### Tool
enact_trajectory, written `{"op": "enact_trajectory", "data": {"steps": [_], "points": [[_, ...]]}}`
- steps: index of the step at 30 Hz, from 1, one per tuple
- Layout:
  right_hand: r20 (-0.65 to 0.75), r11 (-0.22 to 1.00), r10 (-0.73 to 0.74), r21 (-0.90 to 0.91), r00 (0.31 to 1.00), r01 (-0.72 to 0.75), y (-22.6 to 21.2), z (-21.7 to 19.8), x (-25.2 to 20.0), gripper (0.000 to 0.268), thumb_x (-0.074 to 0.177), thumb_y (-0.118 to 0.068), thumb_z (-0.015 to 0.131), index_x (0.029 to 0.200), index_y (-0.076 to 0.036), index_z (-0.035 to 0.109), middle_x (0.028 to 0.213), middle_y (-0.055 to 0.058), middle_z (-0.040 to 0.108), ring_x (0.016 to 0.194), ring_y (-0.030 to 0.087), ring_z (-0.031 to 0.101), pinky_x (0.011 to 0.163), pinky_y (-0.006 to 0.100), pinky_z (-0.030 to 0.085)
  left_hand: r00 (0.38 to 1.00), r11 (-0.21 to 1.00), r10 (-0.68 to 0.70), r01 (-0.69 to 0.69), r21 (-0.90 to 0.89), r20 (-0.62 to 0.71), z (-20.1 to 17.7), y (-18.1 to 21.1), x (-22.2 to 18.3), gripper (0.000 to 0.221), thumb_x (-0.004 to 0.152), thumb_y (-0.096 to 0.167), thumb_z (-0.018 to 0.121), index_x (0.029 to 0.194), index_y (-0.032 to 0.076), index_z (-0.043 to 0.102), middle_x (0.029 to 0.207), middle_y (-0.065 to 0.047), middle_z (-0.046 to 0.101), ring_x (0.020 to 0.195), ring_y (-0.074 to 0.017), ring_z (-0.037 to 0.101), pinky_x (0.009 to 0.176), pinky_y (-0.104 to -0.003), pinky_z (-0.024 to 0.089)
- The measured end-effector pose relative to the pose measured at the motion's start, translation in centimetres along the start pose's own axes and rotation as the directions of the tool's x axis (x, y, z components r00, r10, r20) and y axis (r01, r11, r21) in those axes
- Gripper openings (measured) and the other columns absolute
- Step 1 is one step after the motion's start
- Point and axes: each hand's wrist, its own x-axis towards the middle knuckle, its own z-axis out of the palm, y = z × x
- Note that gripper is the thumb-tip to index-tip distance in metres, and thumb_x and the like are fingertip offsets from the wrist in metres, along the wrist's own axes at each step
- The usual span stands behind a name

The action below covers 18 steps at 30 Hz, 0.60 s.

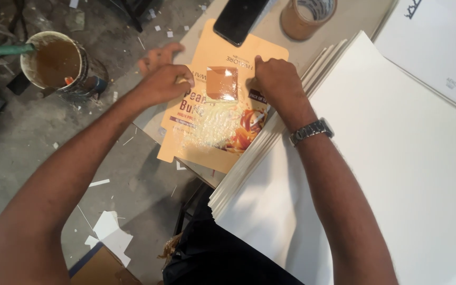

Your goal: The recorder is seen applying adhesive or handling large white paper sheets on a cluttered work table.

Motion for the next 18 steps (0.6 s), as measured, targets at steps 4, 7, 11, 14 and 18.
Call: {"op": "enact_trajectory", "data": {"steps": [4,7,11,14,18], "points": [[-0.017,0.999,-0.029,-0.043,0.999,0.028,0.2,0.6,0.0,0.034,0.093,-0.007,0.066,0.124,0.007,0.065,0.080,0.018,0.071,0.078,0.035,0.071,0.064,0.045,0.056,0.990,0.978,0.099,-0.077,0.194,-0.103,-2.7,1.9,-0.6,0.015,0.082,0.023,0.076,0.096,0.021,0.081,0.164,-0.007,0.031,0.144,-0.0427,0.026,0.106,-0.066,0.023],[-0.060,0.998,-0.053,-0.048,0.997,0.050,0.4,0.8,0.0,0.044,0.083,-0.001,0.065,0.126,0.007,0.065,0.081,0.017,0.071,0.078,0.035,0.071,0.063,0.044,0.056,0.940,0.754,0.337,-0.235,0.613,-0.054,-4.6,3.7,-1.0,0.022,0.089,0.027,0.074,0.111,0.024,0.079,0.176,-0.003,0.023,0.157,-0.0380,0.022,0.116,-0.063,0.021],[-0.033,0.995,-0.056,-0.086,0.998,0.053,0.5,0.3,0.2,0.042,0.084,-0.003,0.066,0.125,0.006,0.065,0.079,0.017,0.071,0.076,0.035,0.070,0.062,0.044,0.055,0.873,0.204,0.428,-0.347,0.915,0.235,-5.1,4.7,-2.6,0.036,0.086,0.034,0.070,0.122,0.031,0.070,0.178,0.002,0.012,0.158,-0.0307,0.018,0.118,-0.059,0.018],[0.017,1.000,0.002,-0.027,1.000,-0.002,1.2,0.4,0.2,0.022,0.096,-0.012,0.061,0.112,-0.001,0.070,0.078,0.014,0.071,0.076,0.034,0.070,0.066,0.045,0.055,0.866,0.021,0.402,-0.333,0.943,0.297,-5.5,5.4,-3.4,0.055,0.078,0.034,0.069,0.133,0.033,0.065,0.176,0.003,0.012,0.155,-0.0280,0.020,0.116,-0.057,0.019],[0.033,0.996,0.073,0.056,0.997,-0.075,1.0,0.5,-0.3,0.026,0.106,-0.024,0.058,0.096,-0.007,0.074,0.074,0.014,0.069,0.070,0.033,0.069,0.066,0.046,0.054,0.872,0.120,0.314,-0.429,0.896,0.375,-5.5,6.9,-5.1,0.032,0.086,0.033,0.066,0.116,0.026,0.075,0.174,0.001,0.014,0.152,-0.0275,0.024,0.115,-0.056,0.024]]}}
